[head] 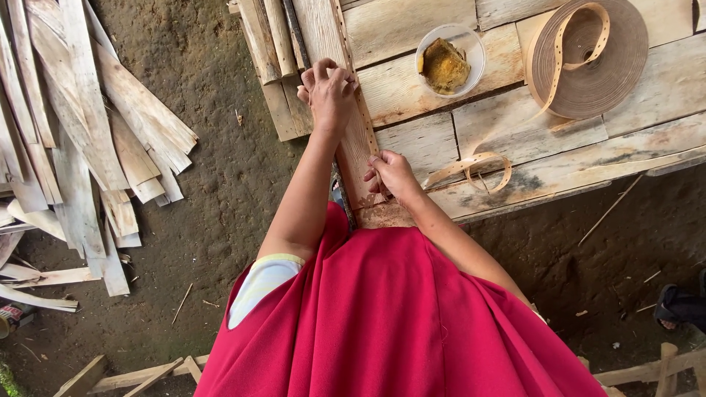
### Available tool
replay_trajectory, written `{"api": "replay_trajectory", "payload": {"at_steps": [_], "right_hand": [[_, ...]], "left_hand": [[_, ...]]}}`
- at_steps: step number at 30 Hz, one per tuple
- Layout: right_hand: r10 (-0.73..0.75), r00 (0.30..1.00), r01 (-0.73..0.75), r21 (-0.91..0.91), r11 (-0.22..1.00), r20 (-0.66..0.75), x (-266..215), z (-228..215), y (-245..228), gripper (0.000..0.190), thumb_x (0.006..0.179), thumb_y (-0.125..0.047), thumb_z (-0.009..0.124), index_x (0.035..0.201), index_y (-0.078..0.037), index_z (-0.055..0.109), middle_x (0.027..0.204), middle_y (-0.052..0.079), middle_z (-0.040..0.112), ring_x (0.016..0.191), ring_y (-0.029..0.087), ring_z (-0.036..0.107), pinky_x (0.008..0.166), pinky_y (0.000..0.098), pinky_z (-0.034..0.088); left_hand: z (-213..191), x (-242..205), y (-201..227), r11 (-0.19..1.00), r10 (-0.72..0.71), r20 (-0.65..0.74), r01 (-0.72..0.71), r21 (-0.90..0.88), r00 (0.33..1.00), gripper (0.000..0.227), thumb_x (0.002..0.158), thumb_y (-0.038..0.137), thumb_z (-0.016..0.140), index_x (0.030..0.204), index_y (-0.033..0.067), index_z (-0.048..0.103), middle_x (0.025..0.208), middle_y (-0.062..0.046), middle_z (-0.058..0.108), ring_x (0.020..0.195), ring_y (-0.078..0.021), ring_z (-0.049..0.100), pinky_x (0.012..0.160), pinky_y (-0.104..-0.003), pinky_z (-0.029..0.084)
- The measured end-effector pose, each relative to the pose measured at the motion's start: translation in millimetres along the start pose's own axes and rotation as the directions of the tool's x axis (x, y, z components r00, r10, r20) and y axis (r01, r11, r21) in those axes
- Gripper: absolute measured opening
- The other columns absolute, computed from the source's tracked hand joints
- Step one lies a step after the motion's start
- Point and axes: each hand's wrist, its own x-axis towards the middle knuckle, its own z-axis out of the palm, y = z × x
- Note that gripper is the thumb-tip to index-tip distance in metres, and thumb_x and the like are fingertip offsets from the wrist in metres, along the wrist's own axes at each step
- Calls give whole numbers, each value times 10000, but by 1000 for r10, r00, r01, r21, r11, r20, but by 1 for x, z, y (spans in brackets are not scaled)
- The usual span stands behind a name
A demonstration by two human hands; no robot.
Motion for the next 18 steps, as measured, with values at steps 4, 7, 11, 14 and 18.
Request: {"api": "replay_trajectory", "payload": {"at_steps": [4, 7, 11, 14, 18], "right_hand": [[-20, 1000, 20, 12, 1000, 16, 2, 0, 4, 162, 1058, -173, 559, 951, -59, 605, 753, 164, 741, 455, 238, 672, 376, 297, 492], [-21, 1000, 21, 30, 999, -1, 3, 0, 4, 161, 1052, -168, 568, 943, -59, 615, 754, 154, 742, 440, 231, 656, 376, 291, 491], [-7, 1000, 8, 64, 998, -16, 9, 3, 9, 152, 1050, -182, 570, 978, -56, 615, 747, 144, 728, 449, 232, 660, 372, 297, 505], [-6, 1000, 8, 54, 999, -31, 6, 3, 6, 137, 1039, -161, 553, 990, -54, 624, 753, 157, 731, 454, 246, 663, 377, 305, 508], [-12, 1000, 14, 68, 998, -23, 1, 2, 9, 211, 1054, -189, 564, 924, -32, 616, 743, 155, 723, 517, 242, 694, 418, 313, 552]], "left_hand": [[0, -4, 1, 1000, -1, -16, 1, -17, 1000, 325, 850, 150, 789, 1077, 280, 597, 1254, -22, 448, 1140, -279, 400, 813, -418, 511], [8, -14, -1, 1000, 12, -82, -10, 22, 997, 355, 883, 276, 780, 1152, 344, 558, 1289, 52, 501, 1164, -236, 405, 908, -419, 295], [14, -49, 4, 966, 240, -243, -206, 156, 940, 324, 999, 277, 633, 1323, 272, 634, 1457, 102, 528, 1417, -252, 280, 1089, -539, 94], [5, -60, 13, 938, 239, 78, -251, 239, 968, 494, 1089, 440, 460, 1545, 250, 451, 1647, 106, 289, 1531, -301, -44, 1154, -698, -151], [-4, -61, 15, 921, 219, 238, -281, 271, 946, 599, 1088, 477, 452, 1621, 227, 340, 1687, 78, 195, 1514, -351, -129, 1085, -767, -185]]}}
